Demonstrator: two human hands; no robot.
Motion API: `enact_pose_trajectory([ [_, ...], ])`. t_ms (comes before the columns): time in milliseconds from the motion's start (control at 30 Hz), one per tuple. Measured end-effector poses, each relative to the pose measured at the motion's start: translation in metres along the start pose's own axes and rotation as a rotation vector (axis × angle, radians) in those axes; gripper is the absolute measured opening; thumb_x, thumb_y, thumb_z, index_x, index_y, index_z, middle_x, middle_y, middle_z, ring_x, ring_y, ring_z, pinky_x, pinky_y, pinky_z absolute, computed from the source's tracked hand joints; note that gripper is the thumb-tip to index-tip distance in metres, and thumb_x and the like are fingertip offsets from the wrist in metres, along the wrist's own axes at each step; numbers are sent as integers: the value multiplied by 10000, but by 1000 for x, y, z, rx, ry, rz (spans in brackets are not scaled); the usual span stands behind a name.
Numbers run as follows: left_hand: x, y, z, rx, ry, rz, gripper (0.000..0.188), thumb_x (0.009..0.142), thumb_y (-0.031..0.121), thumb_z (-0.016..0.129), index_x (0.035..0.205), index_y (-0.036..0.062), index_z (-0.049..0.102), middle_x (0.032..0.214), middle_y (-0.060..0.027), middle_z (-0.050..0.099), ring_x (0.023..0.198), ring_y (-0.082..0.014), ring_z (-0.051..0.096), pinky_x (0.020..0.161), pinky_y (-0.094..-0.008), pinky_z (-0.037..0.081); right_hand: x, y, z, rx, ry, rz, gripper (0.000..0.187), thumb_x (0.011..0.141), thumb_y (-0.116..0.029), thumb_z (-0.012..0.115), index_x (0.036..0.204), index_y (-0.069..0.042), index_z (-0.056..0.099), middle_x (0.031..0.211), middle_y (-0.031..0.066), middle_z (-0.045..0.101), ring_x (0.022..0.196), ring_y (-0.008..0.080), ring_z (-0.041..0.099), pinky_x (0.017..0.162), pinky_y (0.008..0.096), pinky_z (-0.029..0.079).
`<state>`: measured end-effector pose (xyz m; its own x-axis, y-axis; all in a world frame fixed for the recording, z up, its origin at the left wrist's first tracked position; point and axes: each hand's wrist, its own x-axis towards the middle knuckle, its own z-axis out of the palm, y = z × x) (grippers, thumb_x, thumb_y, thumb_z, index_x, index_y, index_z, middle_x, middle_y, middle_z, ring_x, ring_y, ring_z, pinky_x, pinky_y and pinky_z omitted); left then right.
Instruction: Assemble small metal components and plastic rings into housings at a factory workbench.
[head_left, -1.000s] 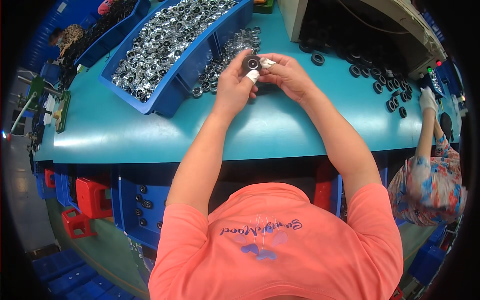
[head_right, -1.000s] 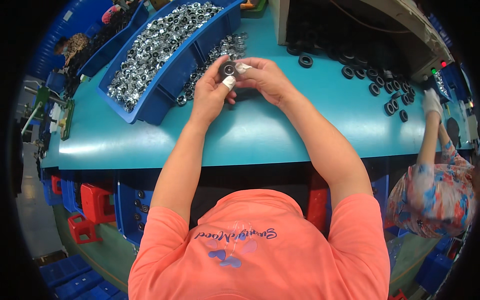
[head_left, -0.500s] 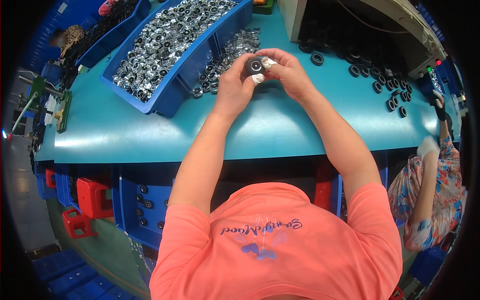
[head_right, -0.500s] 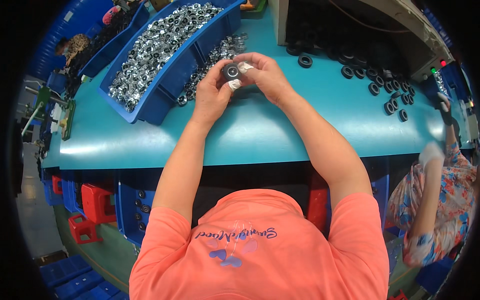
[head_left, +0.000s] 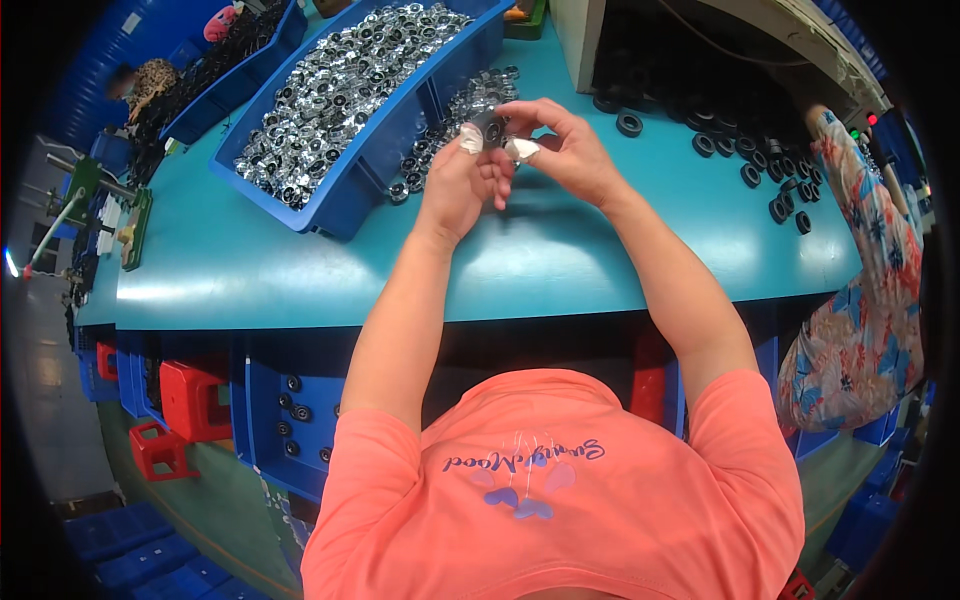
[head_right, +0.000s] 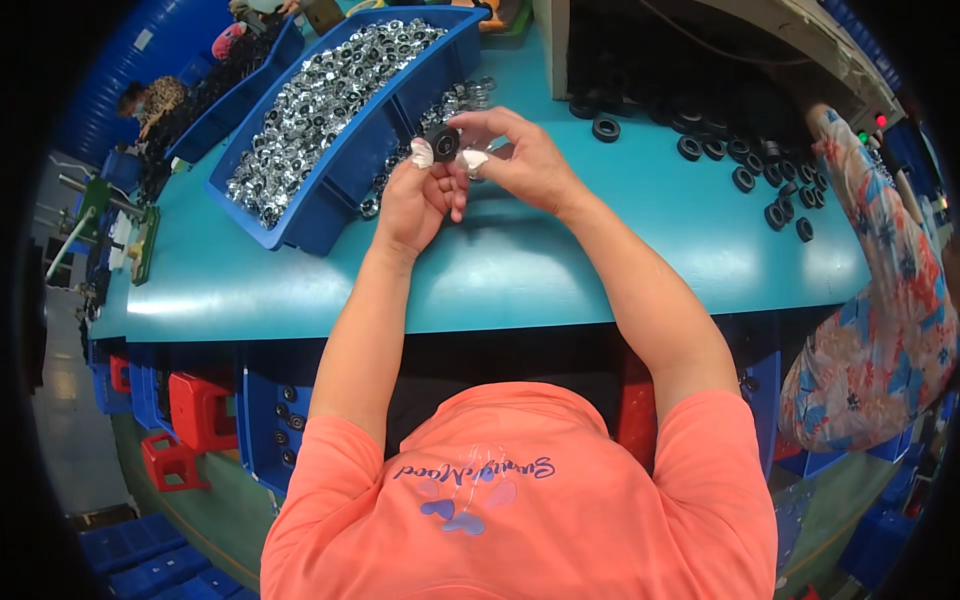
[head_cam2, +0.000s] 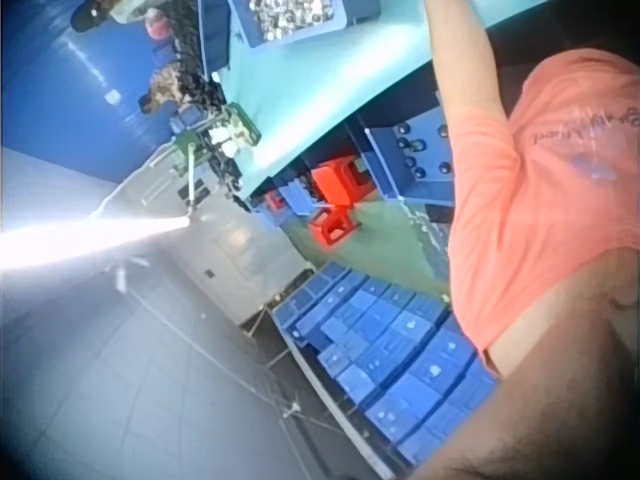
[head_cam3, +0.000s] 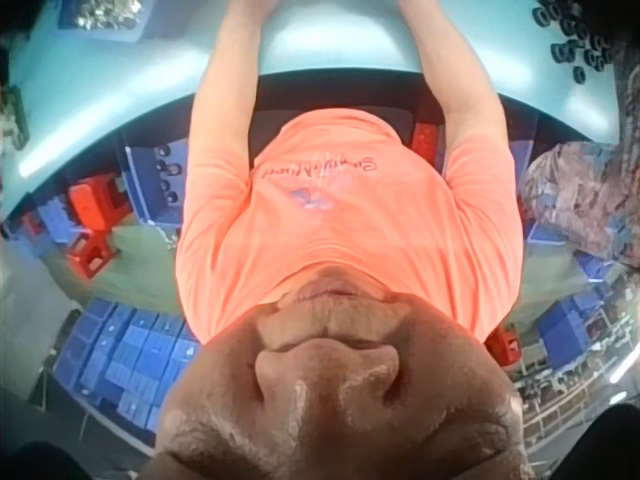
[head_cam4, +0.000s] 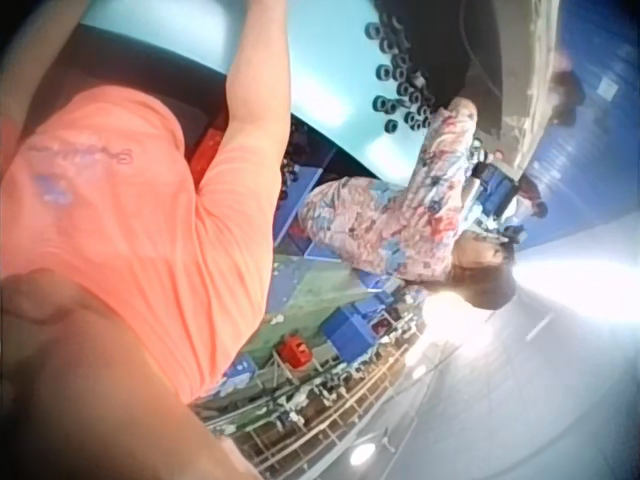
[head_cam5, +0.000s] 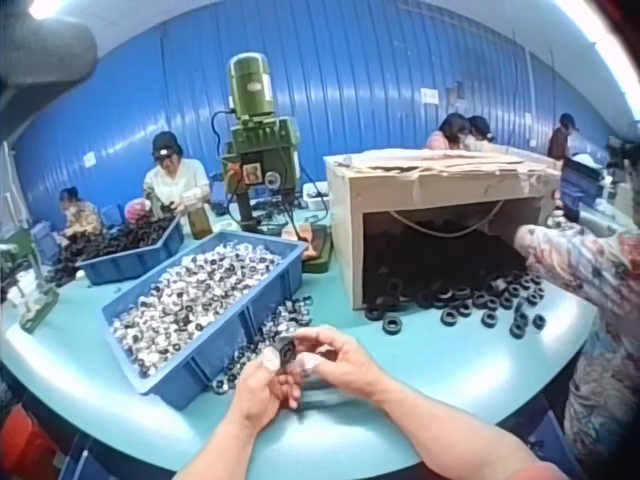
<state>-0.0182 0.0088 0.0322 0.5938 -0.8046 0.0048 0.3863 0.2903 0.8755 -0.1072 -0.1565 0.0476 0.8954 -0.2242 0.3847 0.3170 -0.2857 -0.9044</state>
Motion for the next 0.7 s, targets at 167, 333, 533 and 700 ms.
enact_pose_trajectory([
  [167,-1,0,4,-73,-71,-71,585,1058,495,329,1029,-20,604,802,-95,610,610,-169,571,510,-302,473,-1,-1,2,-3,35,97,366,858,-155,702,1212,-67,685,1183,64,646,981,138,613,822,312,529],
  [333,-2,1,9,64,-25,-93,614,1063,489,303,983,-32,618,771,-91,607,598,-157,569,496,-293,469,-3,-1,4,241,44,246,346,841,-103,686,1178,-24,692,1103,78,683,929,130,620,786,286,521],
  [533,0,-7,11,266,43,-59,597,1064,470,330,950,-30,636,742,-80,622,547,-127,569,456,-261,463,-1,10,0,189,19,337,340,876,-116,646,1203,-25,667,1109,45,686,963,117,618,801,266,504],
  [700,-10,4,15,512,250,106,640,1050,519,362,930,-39,654,684,-77,617,510,-123,554,452,-261,453,0,6,-12,7,45,220,297,872,-212,710,1121,-51,710,1012,40,714,906,125,643,764,292,522],
])
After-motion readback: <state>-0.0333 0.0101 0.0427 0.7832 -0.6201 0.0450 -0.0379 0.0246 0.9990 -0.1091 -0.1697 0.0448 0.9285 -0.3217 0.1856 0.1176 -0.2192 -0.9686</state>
